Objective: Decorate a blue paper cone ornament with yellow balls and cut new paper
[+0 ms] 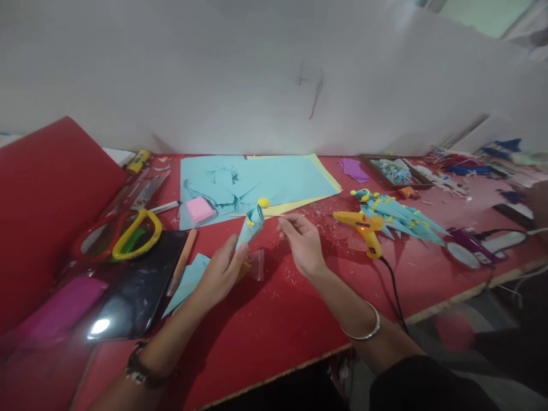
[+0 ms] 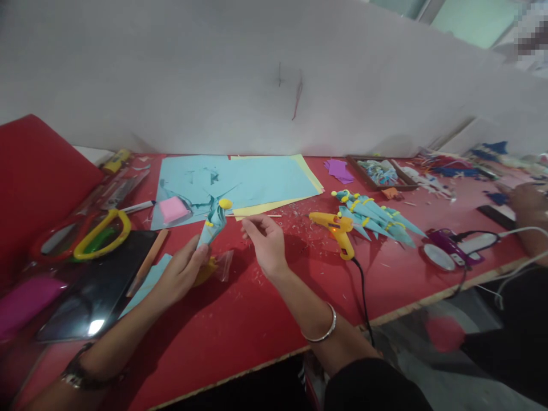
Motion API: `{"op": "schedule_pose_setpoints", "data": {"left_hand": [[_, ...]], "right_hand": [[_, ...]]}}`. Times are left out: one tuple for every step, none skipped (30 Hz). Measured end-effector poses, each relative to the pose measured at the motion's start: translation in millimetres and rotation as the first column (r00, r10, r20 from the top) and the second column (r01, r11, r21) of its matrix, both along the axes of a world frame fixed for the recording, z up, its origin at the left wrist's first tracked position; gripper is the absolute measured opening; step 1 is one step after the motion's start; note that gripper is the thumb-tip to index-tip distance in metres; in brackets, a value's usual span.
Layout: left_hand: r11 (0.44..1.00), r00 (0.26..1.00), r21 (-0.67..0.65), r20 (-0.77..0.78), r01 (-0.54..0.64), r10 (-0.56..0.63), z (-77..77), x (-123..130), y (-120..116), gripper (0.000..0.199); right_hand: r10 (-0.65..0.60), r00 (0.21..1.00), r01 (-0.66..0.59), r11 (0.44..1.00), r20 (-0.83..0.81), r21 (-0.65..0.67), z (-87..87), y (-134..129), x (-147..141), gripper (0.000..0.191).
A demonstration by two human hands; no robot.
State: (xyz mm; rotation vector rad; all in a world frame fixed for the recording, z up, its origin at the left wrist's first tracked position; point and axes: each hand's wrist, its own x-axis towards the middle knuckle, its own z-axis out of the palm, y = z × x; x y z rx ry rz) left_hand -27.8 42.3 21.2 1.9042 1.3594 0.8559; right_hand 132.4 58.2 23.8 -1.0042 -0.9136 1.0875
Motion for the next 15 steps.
{"op": "schedule_pose_setpoints", "data": {"left_hand": [[1.0, 1.0, 0.004, -0.005, -0.001, 0.001, 0.0, 0.1, -0.1, 0.029], [1.0, 1.0, 0.01, -0.011, -0.005, 0.005, 0.0, 0.2, -0.1, 0.029], [1.0, 1.0, 0.016, -0.017, -0.008, 0.009, 0.0, 0.4, -0.1, 0.029], [1.0, 1.0, 0.02, -0.023, -0.011, 0.011, -0.1, 0.7, 0.0, 0.029], [1.0, 1.0, 0.024, -0.028, -0.013, 0.014, -0.1, 1.0, 0.2, 0.029], [1.0, 0.999, 0.024, -0.033, -0.014, 0.015, -0.3, 1.3, 0.3, 0.029], [1.0, 0.999, 0.023, -0.037, -0.014, 0.015, -0.4, 1.6, 0.5, 0.029], [1.0, 0.999, 0.021, -0.042, -0.012, 0.013, -0.7, 1.9, 0.6, 0.029], [1.0, 0.999, 0.02, -0.048, -0.011, 0.012, -1.0, 2.3, 0.7, 0.029], [1.0, 0.998, 0.022, -0.056, -0.012, 0.013, -1.4, 2.6, 0.7, 0.028], [1.0, 0.998, 0.024, -0.064, -0.012, 0.013, -1.8, 2.8, 0.7, 0.028], [1.0, 0.997, 0.027, -0.072, -0.015, 0.017, -2.4, 3.0, 0.6, 0.028], [0.999, 0.997, 0.031, -0.079, -0.019, 0.021, -3.0, 3.2, 0.5, 0.028], [0.999, 0.996, 0.035, -0.087, -0.022, 0.025, -3.5, 3.5, 0.4, 0.028], [0.999, 0.995, 0.038, -0.096, -0.023, 0.027, -3.9, 3.8, 0.3, 0.027]], "right_hand": [[-0.034, 0.999, 0.033, 0.999, 0.03, 0.017, 1.0, -0.1, 0.5, 0.007], [-0.056, 0.997, 0.054, 0.998, 0.06, 0.032, 2.3, -0.4, 0.9, 0.006], [-0.065, 0.994, 0.061, 0.997, 0.084, 0.047, 3.9, -1.0, 1.0, 0.006], [-0.059, 0.993, 0.053, 0.997, 0.103, 0.063, 5.7, -1.9, 0.9, 0.006], [-0.04, 0.992, 0.031, 0.996, 0.117, 0.08, 7.4, -2.9, 0.6, 0.007], [-0.013, 0.992, 0.001, 0.995, 0.126, 0.098, 8.9, -4.1, 0.2, 0.009], [0.014, 0.991, -0.029, 0.993, 0.135, 0.116, 10.2, -5.3, -0.3, 0.011], [0.036, 0.989, -0.055, 0.99, 0.144, 0.133, 11.1, -6.3, -0.8, 0.012], [0.05, 0.987, -0.073, 0.987, 0.154, 0.145, 11.5, -7.3, -1.3, 0.013], [0.058, 0.984, -0.083, 0.985, 0.166, 0.149, 11.7, -8.0, -1.6, 0.013], [0.059, 0.983, -0.086, 0.985, 0.176, 0.149, 11.5, -8.6, -1.9, 0.012], [0.058, 0.981, -0.085, 0.986, 0.184, 0.146, 11.2, -9.1, -2.0, 0.012], [0.055, 0.98, -0.084, 0.986, 0.189, 0.146, 10.8, -9.5, -2.1, 0.011], [0.053, 0.979, -0.084, 0.985, 0.195, 0.15, 10.5, -9.9, -2.2, 0.011], [0.048, 0.977, -0.083, 0.983, 0.207, 0.166, 10.4, -10.3, -2.2, 0.01]]}}
